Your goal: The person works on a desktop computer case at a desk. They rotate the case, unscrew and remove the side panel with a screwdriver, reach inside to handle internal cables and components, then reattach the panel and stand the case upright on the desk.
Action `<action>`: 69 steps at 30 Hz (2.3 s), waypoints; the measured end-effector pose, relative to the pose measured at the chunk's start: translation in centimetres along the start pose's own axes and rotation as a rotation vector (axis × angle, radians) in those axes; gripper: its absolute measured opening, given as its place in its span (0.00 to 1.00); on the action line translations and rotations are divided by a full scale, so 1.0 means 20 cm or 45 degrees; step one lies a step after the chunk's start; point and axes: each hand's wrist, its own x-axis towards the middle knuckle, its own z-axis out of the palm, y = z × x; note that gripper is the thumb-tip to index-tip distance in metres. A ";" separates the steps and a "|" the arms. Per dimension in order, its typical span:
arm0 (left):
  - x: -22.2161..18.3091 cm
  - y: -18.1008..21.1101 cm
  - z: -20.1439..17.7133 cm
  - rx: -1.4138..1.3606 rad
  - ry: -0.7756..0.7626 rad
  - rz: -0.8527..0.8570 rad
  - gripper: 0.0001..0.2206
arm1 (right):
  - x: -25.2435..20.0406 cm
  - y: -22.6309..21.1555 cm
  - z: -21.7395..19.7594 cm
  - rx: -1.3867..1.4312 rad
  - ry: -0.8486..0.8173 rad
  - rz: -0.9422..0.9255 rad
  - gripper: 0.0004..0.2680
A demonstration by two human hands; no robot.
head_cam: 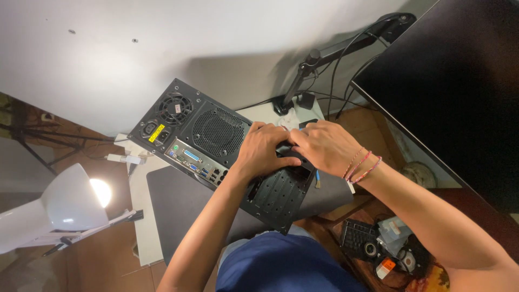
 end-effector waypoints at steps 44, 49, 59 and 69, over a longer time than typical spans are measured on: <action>0.00 0.01 -0.01 0.022 -0.022 -0.034 0.22 | 0.01 0.04 -0.01 0.103 0.086 -0.177 0.08; 0.00 0.00 0.01 0.052 -0.018 -0.033 0.23 | 0.00 0.00 -0.05 -0.062 0.144 -0.300 0.06; -0.01 -0.01 0.02 0.055 0.014 0.022 0.25 | 0.03 0.04 -0.03 -0.225 -0.009 -0.314 0.04; 0.00 -0.01 0.01 0.036 0.009 0.020 0.23 | 0.05 0.02 -0.04 -0.016 -0.189 -0.078 0.07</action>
